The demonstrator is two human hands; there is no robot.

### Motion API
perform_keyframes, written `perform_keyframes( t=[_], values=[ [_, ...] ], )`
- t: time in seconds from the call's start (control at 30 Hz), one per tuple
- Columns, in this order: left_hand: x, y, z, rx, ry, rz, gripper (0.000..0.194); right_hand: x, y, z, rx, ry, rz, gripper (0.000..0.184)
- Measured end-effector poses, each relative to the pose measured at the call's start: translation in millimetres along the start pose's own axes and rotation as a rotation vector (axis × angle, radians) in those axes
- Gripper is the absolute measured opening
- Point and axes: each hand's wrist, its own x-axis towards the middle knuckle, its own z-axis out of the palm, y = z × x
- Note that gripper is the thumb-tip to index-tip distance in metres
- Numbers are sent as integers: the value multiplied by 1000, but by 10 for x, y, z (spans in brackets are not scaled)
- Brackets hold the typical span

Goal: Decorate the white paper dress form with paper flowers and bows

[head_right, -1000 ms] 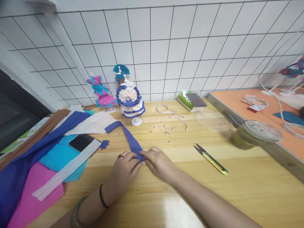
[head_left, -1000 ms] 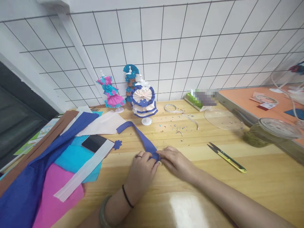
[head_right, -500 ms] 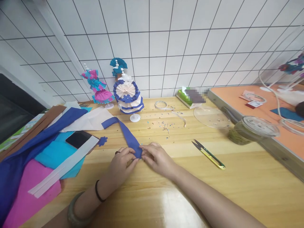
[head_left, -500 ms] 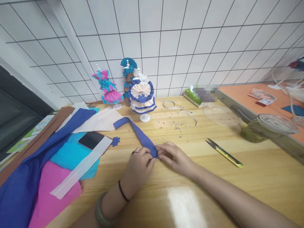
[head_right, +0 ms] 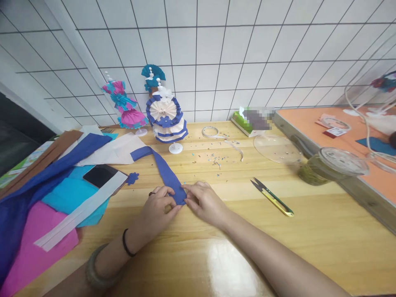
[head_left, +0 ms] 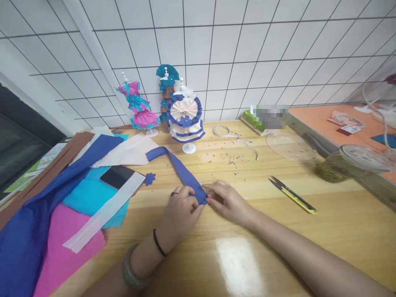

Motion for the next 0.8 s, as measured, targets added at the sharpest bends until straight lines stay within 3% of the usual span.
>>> perform_keyframes(
  t=[0.17,0.37,0.53,0.6,0.7,0.8],
  values=[
    [24,-46,-9,-56,34,-47,20,-31,-2,-66,3,103,48,35],
    [45,-55,-40,-100,48,-53,19,-34,-49,-98,-182,-42,-9,47],
    [37,-40,-61,-102,43,-44,21,-17,175,-252,-537,217,172,46],
    [35,-45,-59,-98,45,-35,21,-33,225,-294,-508,255,188,56],
    [32,-59,-46,-87,55,-22,21,-60,174,-270,-377,186,121,68],
    [30,-58,-42,-64,63,0,19,-62,33,-188,-218,65,22,59]
  ],
)
